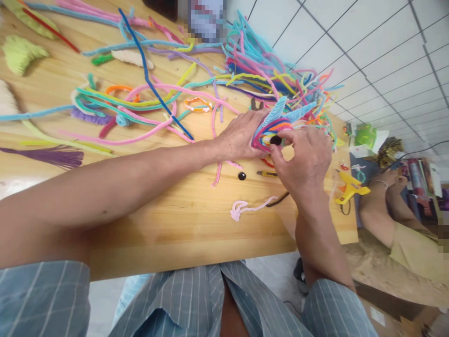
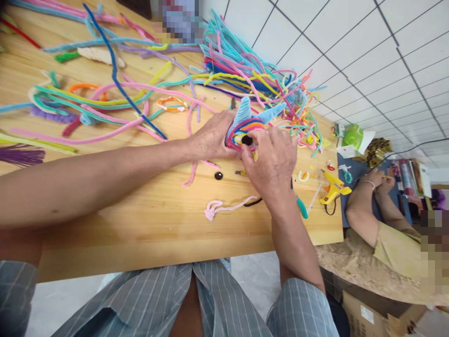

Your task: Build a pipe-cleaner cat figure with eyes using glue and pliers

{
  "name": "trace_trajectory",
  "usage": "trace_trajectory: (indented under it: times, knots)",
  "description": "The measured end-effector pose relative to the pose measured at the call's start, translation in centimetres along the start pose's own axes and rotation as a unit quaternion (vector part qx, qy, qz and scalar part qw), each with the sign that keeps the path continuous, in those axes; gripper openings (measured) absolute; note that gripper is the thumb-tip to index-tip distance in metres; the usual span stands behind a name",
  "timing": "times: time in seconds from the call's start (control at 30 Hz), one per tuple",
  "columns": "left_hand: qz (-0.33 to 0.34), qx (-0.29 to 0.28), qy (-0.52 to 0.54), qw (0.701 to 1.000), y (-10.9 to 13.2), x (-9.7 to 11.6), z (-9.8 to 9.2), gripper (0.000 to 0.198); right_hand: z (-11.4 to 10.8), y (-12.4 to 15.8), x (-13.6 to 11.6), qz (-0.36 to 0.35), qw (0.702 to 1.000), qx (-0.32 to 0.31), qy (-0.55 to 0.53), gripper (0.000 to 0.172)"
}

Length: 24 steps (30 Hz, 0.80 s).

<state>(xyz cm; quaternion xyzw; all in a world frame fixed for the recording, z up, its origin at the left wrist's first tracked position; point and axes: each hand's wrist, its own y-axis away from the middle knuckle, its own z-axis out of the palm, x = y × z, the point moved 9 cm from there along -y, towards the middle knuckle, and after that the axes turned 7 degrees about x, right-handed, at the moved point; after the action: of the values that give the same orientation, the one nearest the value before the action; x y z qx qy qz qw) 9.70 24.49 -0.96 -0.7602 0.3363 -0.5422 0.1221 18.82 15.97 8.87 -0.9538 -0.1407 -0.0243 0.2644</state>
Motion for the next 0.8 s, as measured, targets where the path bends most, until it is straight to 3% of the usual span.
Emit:
trace_trajectory:
  times: [0.8]
  knots:
    - [0.005,-0.009,0.006,1.000,0.05,-0.54,0.21,0.089,0.15,0.31,0.12,0.016,1.000,0.000,-0.020,0.016]
